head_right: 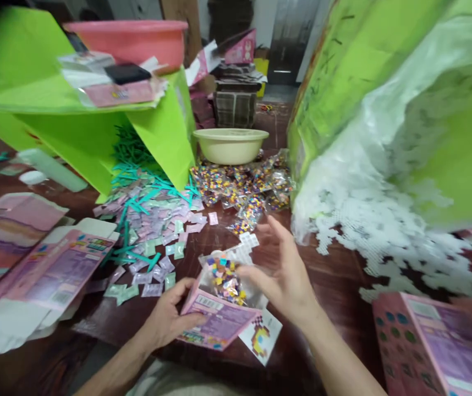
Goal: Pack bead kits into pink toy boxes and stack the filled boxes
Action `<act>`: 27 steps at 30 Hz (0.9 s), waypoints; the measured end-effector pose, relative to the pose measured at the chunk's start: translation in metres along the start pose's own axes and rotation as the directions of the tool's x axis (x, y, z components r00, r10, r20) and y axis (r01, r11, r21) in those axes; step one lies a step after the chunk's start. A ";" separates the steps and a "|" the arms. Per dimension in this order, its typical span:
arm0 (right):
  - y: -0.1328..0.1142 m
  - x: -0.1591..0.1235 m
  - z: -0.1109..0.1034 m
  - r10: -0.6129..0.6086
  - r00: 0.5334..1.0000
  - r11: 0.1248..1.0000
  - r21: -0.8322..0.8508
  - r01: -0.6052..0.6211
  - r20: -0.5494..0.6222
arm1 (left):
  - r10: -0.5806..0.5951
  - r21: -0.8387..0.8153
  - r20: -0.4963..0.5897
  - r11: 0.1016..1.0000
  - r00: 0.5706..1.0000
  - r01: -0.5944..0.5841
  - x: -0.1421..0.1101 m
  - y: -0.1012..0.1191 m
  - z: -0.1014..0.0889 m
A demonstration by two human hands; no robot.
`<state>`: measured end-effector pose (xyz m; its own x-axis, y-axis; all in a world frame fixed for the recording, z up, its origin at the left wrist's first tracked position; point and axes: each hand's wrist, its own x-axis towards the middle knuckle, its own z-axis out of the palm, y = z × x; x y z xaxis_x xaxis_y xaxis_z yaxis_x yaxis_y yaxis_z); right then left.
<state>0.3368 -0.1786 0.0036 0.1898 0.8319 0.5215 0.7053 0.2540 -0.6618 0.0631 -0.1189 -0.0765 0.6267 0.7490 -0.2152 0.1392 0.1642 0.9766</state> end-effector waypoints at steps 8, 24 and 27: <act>-0.030 -0.015 0.017 -0.238 0.971 0.920 -0.319 0.227 0.003 | 0.069 -0.070 -0.125 0.995 0.990 -0.078 0.007 -0.007 0.013; -0.024 -0.024 0.023 -0.256 0.936 0.945 -0.141 0.295 0.243 | 0.077 -0.085 -0.113 0.993 0.991 -0.086 -0.001 -0.016 0.009; -0.021 -0.028 0.015 -0.244 0.920 0.953 -0.097 0.286 0.308 | 0.055 -0.077 -0.070 0.995 0.996 -0.061 -0.001 -0.018 0.008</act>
<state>0.3069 -0.2004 -0.0054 -0.2080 0.8547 0.4757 0.7928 0.4322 -0.4297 0.0663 -0.1275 -0.0936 0.5781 0.8001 -0.1603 0.0412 0.1676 0.9850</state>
